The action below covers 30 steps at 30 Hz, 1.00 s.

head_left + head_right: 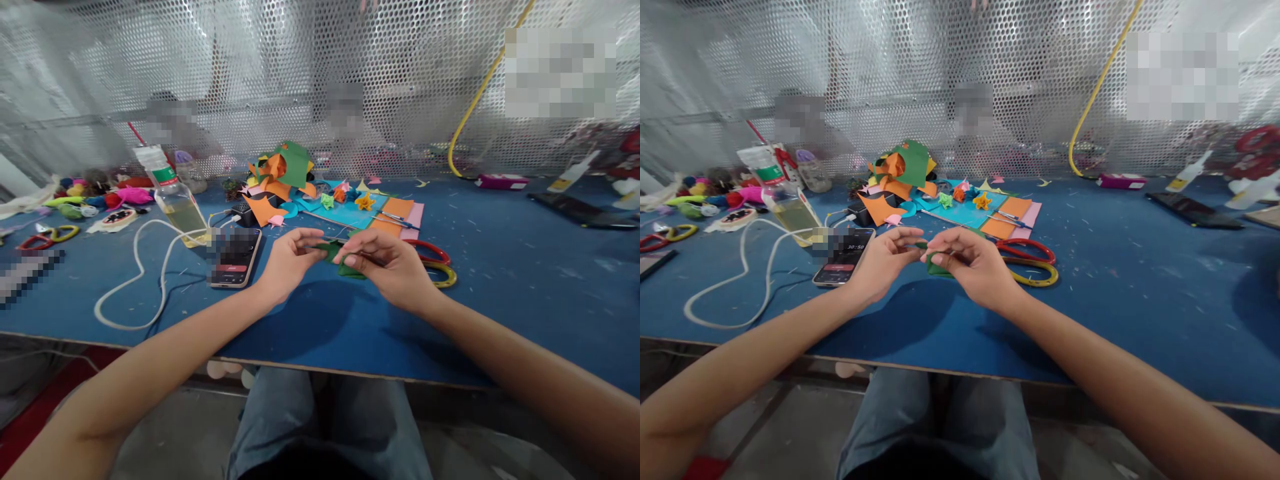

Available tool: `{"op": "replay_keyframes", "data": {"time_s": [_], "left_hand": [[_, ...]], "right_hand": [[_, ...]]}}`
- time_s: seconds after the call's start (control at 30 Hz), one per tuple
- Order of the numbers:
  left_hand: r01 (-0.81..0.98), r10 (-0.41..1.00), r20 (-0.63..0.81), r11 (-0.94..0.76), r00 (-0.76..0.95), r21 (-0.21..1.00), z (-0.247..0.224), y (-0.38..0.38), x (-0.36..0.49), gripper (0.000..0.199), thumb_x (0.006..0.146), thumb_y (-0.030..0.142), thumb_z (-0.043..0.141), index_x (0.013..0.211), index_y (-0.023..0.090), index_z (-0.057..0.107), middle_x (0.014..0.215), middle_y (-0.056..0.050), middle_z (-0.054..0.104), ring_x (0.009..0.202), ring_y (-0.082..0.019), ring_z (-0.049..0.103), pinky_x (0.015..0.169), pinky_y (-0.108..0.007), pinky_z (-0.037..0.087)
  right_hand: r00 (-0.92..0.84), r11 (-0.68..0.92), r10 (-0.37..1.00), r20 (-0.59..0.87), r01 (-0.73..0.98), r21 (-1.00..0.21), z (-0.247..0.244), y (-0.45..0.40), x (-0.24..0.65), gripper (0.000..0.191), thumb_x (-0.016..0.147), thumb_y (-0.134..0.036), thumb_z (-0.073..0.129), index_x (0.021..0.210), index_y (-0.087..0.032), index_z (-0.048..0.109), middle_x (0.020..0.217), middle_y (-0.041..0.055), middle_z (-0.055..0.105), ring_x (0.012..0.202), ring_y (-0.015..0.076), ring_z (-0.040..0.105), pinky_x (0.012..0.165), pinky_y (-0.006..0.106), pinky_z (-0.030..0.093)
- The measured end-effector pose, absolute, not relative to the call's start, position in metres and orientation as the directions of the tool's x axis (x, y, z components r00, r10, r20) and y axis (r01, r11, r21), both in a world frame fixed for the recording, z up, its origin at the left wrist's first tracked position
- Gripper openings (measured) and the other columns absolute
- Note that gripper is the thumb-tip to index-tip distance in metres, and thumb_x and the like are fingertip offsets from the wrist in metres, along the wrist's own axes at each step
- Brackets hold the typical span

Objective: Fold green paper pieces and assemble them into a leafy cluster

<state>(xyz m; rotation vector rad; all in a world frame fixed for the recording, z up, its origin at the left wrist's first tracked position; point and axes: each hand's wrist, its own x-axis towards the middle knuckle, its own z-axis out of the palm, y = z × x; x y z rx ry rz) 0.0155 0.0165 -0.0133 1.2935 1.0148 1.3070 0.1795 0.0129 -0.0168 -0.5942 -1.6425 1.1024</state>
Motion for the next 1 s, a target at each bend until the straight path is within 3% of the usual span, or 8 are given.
{"op": "replay_keyframes", "data": {"time_s": [0.1, 0.23, 0.5, 0.73, 1.0], "left_hand": [[-0.114, 0.983, 0.162, -0.152, 0.082, 0.982, -0.015, 0.017, 0.017, 0.031, 0.057, 0.007, 0.072, 0.086, 0.013, 0.061, 0.078, -0.001, 0.064, 0.072, -0.011, 0.059, 0.066, -0.024, 0.045], [-0.236, 0.991, 0.050, -0.019, 0.126, 0.972, -0.018, 0.020, 0.017, 0.029, 0.059, 0.008, 0.071, 0.085, 0.013, 0.062, 0.068, 0.003, 0.060, 0.065, -0.008, 0.058, 0.069, -0.026, 0.049], [-0.233, 0.980, 0.056, -0.011, 0.190, 0.972, -0.018, 0.018, 0.017, 0.024, 0.060, 0.014, 0.075, 0.081, 0.012, 0.063, 0.074, 0.000, 0.065, 0.067, -0.009, 0.061, 0.065, -0.023, 0.050], [-0.331, 0.967, 0.034, 0.053, 0.252, 0.942, -0.020, 0.020, 0.017, 0.024, 0.061, 0.014, 0.076, 0.082, 0.013, 0.065, 0.073, 0.001, 0.063, 0.071, -0.009, 0.061, 0.071, -0.025, 0.052], [-0.311, 0.958, 0.091, -0.003, 0.271, 0.951, -0.018, 0.017, 0.018, 0.023, 0.061, 0.014, 0.074, 0.082, 0.015, 0.064, 0.077, 0.001, 0.064, 0.072, -0.009, 0.061, 0.073, -0.026, 0.051]], "right_hand": [[-0.337, 0.439, 0.831, 0.443, -0.093, -0.894, -0.018, 0.012, 0.178, 0.021, 0.070, -0.034, 0.069, 0.082, -0.021, 0.056, 0.081, 0.0019, 0.065, 0.076, 0.0153, 0.063, 0.074, 0.032, 0.052], [-0.214, 0.475, 0.863, 0.458, 0.034, -0.879, -0.027, 0.024, 0.181, 0.027, 0.068, -0.035, 0.071, 0.086, -0.020, 0.058, 0.076, 0.0011, 0.063, 0.071, 0.0158, 0.061, 0.069, 0.032, 0.052], [-0.269, 0.681, 0.732, 0.626, 0.333, -0.652, -0.026, 0.027, 0.188, 0.014, 0.073, -0.022, 0.066, 0.086, -0.021, 0.063, 0.078, 0.0014, 0.066, 0.073, 0.0160, 0.060, 0.069, 0.030, 0.049], [-0.235, 0.560, 0.828, 0.510, 0.273, -0.782, -0.029, 0.028, 0.185, 0.020, 0.075, -0.033, 0.064, 0.089, -0.018, 0.062, 0.076, 0.0026, 0.063, 0.068, 0.0160, 0.058, 0.065, 0.032, 0.049], [-0.233, 0.561, 0.827, 0.512, 0.280, -0.779, -0.028, 0.028, 0.186, 0.029, 0.077, -0.031, 0.062, 0.103, -0.020, 0.059, 0.094, 0.0059, 0.065, 0.085, 0.0191, 0.061, 0.076, 0.036, 0.051]]}}
